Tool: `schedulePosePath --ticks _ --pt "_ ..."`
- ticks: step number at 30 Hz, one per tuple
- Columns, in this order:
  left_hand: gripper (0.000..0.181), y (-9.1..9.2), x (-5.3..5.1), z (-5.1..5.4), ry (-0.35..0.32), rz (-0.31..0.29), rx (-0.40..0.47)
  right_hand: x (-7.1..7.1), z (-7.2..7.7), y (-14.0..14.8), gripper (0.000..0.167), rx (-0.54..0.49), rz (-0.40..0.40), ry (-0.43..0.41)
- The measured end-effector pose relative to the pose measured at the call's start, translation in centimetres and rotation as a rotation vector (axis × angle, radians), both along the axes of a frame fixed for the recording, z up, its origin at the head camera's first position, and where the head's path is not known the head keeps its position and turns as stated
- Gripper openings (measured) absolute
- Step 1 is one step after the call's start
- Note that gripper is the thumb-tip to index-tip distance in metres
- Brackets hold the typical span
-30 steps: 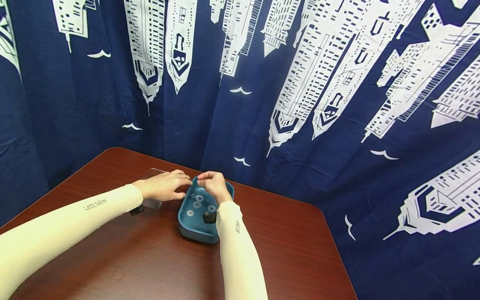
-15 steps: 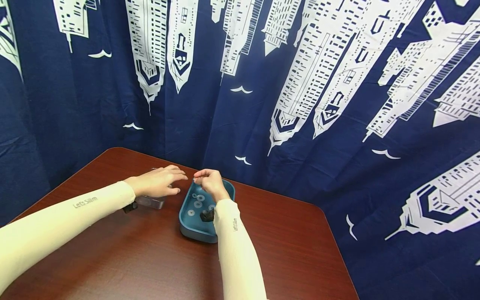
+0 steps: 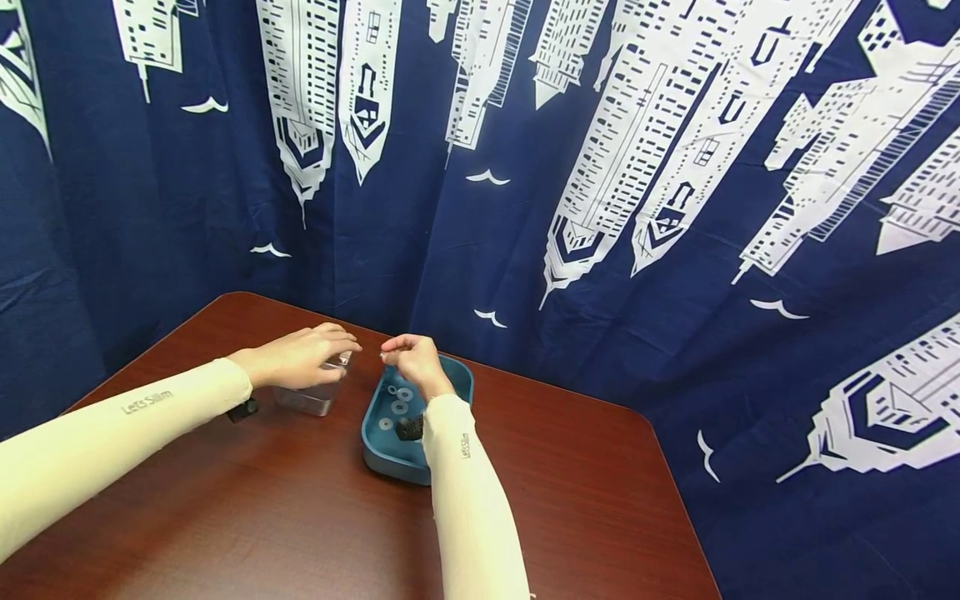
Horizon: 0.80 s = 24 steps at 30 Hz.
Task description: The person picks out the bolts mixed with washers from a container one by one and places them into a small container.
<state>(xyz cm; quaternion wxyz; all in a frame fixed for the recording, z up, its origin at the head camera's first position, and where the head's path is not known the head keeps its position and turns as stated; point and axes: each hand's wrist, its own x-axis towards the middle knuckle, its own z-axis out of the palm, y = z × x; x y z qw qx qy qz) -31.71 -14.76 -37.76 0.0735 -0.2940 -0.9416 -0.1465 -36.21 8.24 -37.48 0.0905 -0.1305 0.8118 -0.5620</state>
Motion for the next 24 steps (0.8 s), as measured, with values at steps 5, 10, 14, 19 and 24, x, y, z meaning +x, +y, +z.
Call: schedulePosePath --ticks 5,10,14,19,24 --pt "0.048 -0.8 0.2 0.3 -0.003 0.008 0.01 0.2 0.5 -0.7 0.019 0.014 0.002 -0.007" --pt "0.048 -1.5 0.3 0.2 0.014 0.027 0.02 -0.3 -0.2 -1.5 0.012 0.006 -0.01 0.003" --pt "0.048 -2.1 0.1 -0.1 0.032 0.041 0.03 -0.3 -0.2 -2.0 0.012 0.002 -0.01 0.008" --pt "0.049 -2.8 0.0 -0.3 0.037 0.064 0.028 -0.3 -0.2 -2.5 0.012 0.008 -0.014 0.015" --pt "0.049 -3.4 0.0 -0.5 0.06 0.065 0.04 -0.3 -0.4 -3.1 0.013 -0.005 -0.008 0.025"
